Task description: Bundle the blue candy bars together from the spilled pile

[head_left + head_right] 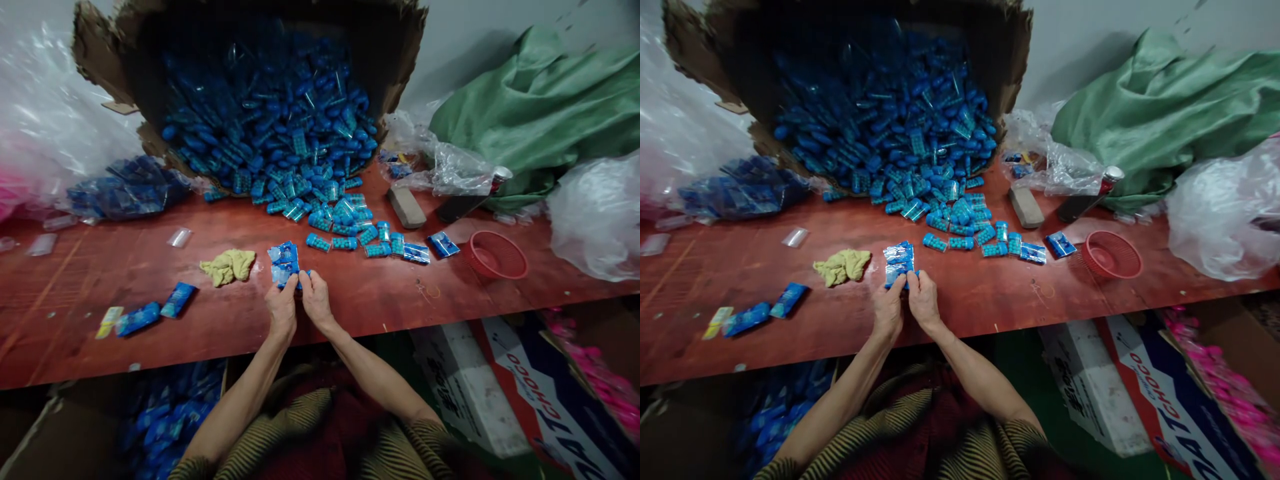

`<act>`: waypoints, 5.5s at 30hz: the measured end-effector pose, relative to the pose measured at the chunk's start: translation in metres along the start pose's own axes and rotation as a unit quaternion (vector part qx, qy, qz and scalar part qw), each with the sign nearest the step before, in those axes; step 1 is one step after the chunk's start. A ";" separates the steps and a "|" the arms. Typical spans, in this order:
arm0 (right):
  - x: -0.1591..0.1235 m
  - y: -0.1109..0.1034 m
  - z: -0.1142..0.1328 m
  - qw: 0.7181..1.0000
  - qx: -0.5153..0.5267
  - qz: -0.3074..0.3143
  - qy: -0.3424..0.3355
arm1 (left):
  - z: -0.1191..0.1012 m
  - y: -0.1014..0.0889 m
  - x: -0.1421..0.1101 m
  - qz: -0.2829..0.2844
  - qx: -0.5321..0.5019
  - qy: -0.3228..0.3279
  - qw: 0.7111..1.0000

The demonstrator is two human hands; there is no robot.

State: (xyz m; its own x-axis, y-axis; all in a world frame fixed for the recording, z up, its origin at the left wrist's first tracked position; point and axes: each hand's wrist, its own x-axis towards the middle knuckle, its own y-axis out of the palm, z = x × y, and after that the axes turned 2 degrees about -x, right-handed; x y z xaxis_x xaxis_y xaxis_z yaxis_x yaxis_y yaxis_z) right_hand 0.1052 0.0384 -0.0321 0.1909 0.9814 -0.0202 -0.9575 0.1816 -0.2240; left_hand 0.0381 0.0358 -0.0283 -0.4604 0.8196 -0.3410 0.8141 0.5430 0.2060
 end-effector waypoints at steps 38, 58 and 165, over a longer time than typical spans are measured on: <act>0.021 -0.039 0.032 0.937 0.208 0.261 0.106 | -0.026 -0.029 -0.006 0.118 -0.160 -0.238 0.951; 0.109 -0.038 0.025 0.846 -0.493 0.165 -0.115 | -0.034 -0.035 -0.011 0.111 -0.156 -0.323 0.927; -0.026 -0.073 0.002 0.989 0.043 0.070 -0.120 | -0.026 -0.034 -0.016 0.107 -0.135 -0.154 0.973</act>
State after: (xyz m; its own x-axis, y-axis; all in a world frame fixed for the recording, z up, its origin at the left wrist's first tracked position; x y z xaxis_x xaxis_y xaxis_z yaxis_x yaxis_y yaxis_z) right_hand 0.1698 0.0003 -0.0136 0.0085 0.9819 0.1891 -0.9878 0.0377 -0.1510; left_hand 0.0083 0.0092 -0.0064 -0.1296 0.8480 -0.5138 0.7381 0.4285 0.5211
